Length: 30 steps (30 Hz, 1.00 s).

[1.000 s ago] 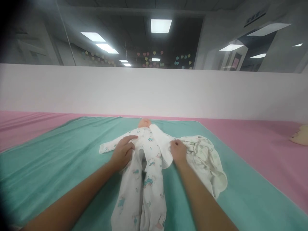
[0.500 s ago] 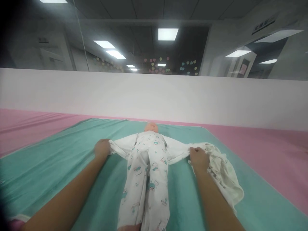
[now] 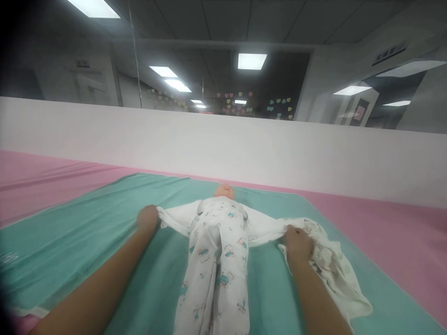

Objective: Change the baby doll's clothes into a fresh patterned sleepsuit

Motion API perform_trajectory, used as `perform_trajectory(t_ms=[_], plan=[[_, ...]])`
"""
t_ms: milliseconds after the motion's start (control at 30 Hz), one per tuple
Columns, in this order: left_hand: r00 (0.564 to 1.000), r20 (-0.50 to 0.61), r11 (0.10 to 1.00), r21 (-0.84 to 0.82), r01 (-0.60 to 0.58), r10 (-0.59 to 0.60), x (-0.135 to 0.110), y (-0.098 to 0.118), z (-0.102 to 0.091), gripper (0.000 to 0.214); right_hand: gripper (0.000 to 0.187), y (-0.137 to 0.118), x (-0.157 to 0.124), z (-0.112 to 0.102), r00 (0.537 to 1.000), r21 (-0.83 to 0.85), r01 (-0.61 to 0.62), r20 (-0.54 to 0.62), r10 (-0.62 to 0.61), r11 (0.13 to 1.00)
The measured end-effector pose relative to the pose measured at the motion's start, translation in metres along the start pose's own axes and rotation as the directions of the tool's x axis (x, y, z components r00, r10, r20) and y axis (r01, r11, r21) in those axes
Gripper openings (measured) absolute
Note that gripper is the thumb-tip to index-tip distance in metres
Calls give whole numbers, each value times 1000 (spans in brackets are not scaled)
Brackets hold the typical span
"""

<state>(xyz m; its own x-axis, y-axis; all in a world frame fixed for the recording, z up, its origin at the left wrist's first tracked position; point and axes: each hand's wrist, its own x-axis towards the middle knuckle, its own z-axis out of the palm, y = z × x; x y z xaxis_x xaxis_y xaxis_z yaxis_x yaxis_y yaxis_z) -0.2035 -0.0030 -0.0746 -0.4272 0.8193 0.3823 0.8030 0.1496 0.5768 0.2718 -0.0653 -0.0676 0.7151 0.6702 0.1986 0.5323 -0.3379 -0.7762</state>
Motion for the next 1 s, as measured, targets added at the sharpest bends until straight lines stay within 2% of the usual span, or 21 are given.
perform_trajectory(t_ms=[100,200,300,333,400,433,467,567,600,667,733,800,900,1000], plan=[[998,43,996,-67,53,-50,-6,9,7,20,31,0,2,4,994,-23,66,90,-63,998],[992,39,984,-124,126,-122,-9,14,10,31,32,-3,2,8,982,-42,183,52,-181,982],[993,20,982,-150,117,-115,-12,20,10,37,39,-20,-11,14,910,55,415,-34,-414,908],[996,35,984,-152,91,-87,-14,23,11,35,40,-30,-21,17,884,124,466,-28,-466,876],[996,89,989,-145,18,-5,-19,31,12,32,42,-58,-45,26,838,255,508,75,-541,823],[992,117,991,-133,-20,35,-22,35,14,33,42,-73,-58,32,799,265,538,140,-584,800],[988,137,992,-116,-51,67,-24,39,15,34,42,-89,-71,39,735,239,598,216,-642,765],[981,165,994,-59,-97,105,-28,44,20,36,45,-135,-100,64,462,67,842,422,-780,535],[979,171,994,-45,-101,107,-28,43,21,36,45,-149,-105,73,393,-13,897,480,-784,442],[977,183,994,-30,-102,106,-26,40,23,35,42,-172,-111,92,317,-139,946,585,-746,293],[976,191,995,-28,-96,100,-23,36,24,31,37,-189,-113,111,288,-189,957,657,-696,218],[977,195,996,-31,-83,88,-20,33,26,28,35,-201,-115,131,274,-199,962,690,-670,188],[982,179,998,-35,-57,62,-17,31,29,26,35,-210,-119,159,278,-237,959,709,-649,152],[986,158,998,-46,-45,51,-17,30,30,26,31,-211,-119,177,283,-259,956,709,-646,135]])
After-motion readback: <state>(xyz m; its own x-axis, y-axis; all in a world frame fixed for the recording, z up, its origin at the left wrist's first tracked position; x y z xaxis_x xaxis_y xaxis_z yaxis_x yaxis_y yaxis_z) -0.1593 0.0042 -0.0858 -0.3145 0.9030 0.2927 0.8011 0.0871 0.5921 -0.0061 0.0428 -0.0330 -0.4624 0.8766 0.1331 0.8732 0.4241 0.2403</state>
